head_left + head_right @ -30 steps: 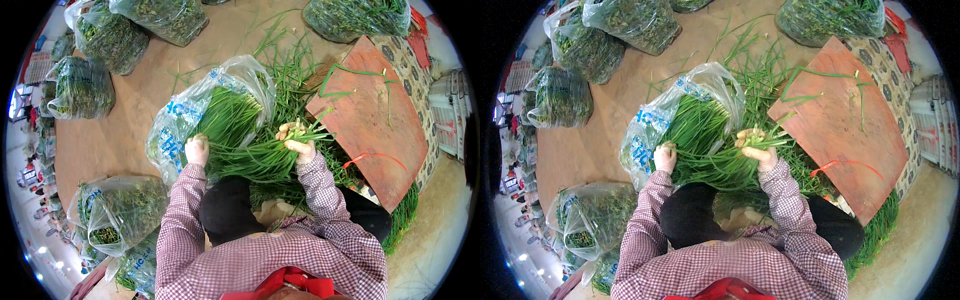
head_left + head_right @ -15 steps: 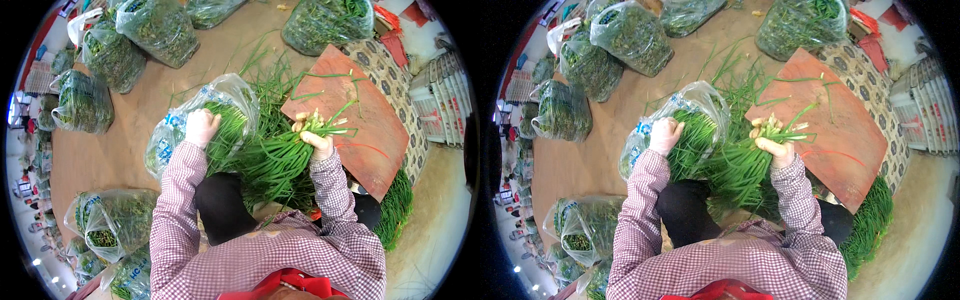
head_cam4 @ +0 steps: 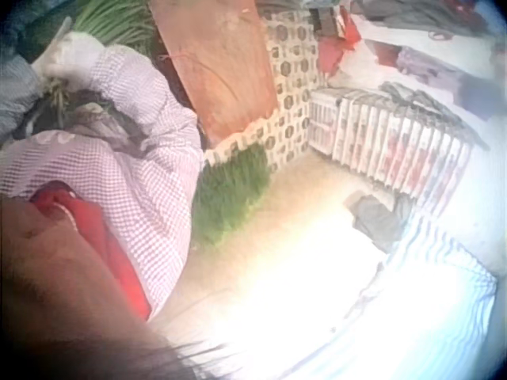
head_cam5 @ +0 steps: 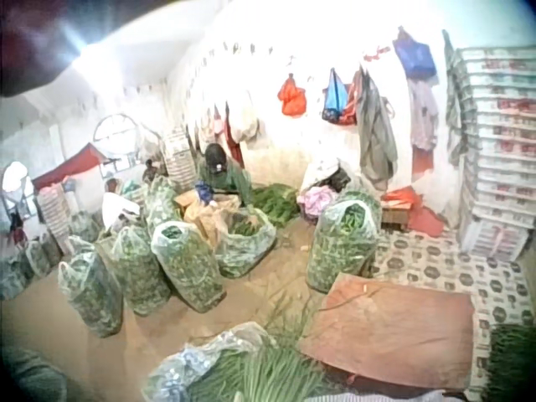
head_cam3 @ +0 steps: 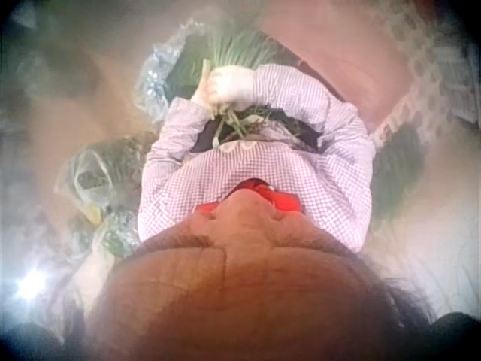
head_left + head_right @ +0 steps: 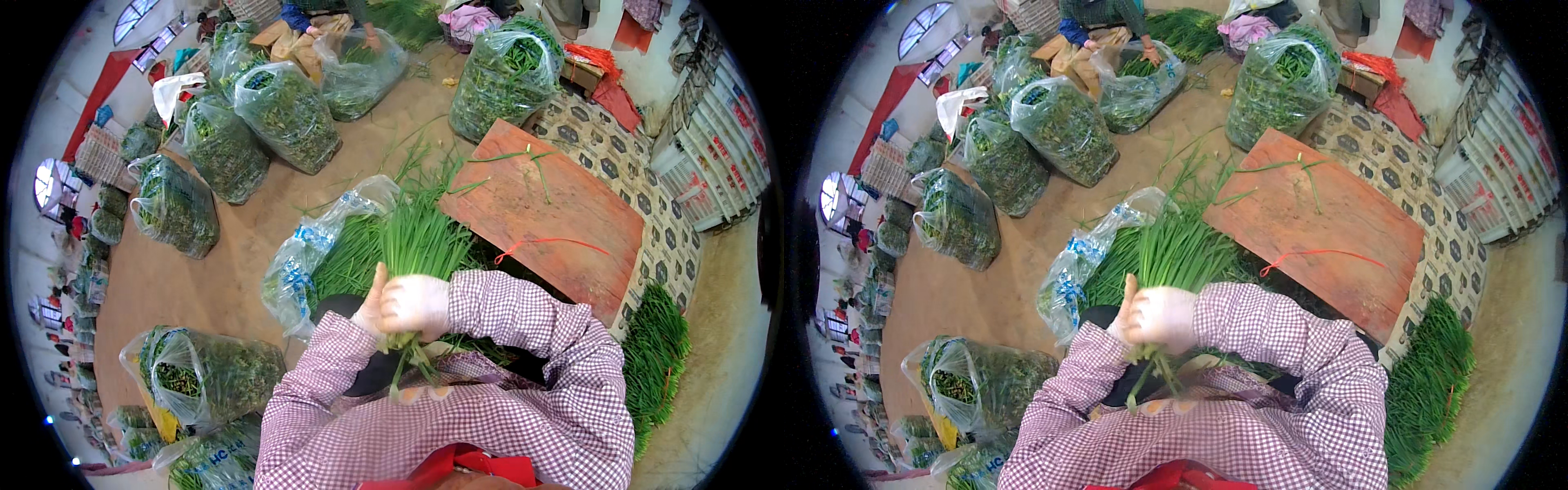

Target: The person sorts green onions from a plastic bag by hand, removes yellowed leaves, and ties them into bundles with red string.

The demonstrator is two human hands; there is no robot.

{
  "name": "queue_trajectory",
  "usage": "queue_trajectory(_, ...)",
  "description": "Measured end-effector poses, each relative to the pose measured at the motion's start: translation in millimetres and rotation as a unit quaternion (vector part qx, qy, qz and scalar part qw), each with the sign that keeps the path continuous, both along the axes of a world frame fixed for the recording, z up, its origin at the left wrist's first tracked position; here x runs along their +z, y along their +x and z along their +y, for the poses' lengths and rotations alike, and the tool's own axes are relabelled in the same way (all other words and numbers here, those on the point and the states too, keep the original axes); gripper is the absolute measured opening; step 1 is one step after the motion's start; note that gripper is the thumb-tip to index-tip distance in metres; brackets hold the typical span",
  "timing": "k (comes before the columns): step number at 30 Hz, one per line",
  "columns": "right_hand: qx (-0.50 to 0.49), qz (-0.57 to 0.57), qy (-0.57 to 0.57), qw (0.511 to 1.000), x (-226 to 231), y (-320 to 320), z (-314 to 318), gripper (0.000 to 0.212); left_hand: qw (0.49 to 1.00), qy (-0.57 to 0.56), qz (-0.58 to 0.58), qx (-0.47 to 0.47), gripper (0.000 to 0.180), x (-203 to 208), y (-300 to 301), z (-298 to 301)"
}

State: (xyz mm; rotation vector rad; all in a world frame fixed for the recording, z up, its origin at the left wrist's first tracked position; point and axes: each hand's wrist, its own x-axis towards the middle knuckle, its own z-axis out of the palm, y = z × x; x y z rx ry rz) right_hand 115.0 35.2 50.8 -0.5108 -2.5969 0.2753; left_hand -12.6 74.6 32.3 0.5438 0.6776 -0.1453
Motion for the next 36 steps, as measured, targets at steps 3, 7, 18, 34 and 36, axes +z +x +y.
queue_trajectory(3, 0.053, -0.036, 0.03, 0.998, -13.9, -2.3, -14.5, 0.053, 0.985, -0.035, -0.09, 0.144, 0.047, -8.2, -14.6, -17.5)
queue_trajectory(7, 0.074, 0.01, 0.088, 0.993, -11.2, 8.1, -27.0, 0.039, 0.975, 0.0, -0.079, 0.207, 0.049, -7.3, -12.3, -33.5)
queue_trajectory(18, -0.325, -0.033, 0.095, 0.94, 25.0, 57.5, -68.2, 0.084, 0.939, -0.028, -0.259, 0.225, 0.062, -18.1, -17.4, -42.4)
queue_trajectory(34, -0.149, 0.525, -0.524, 0.653, 19.7, 50.8, -25.6, 0.059, 0.943, 0.266, -0.166, 0.112, 0.061, -30.0, 1.5, -28.6)
queue_trajectory(36, -0.172, 0.548, -0.467, 0.672, 23.2, 49.1, -27.5, 0.053, 0.906, 0.389, -0.126, 0.11, 0.063, -18.2, 11.4, -23.3)
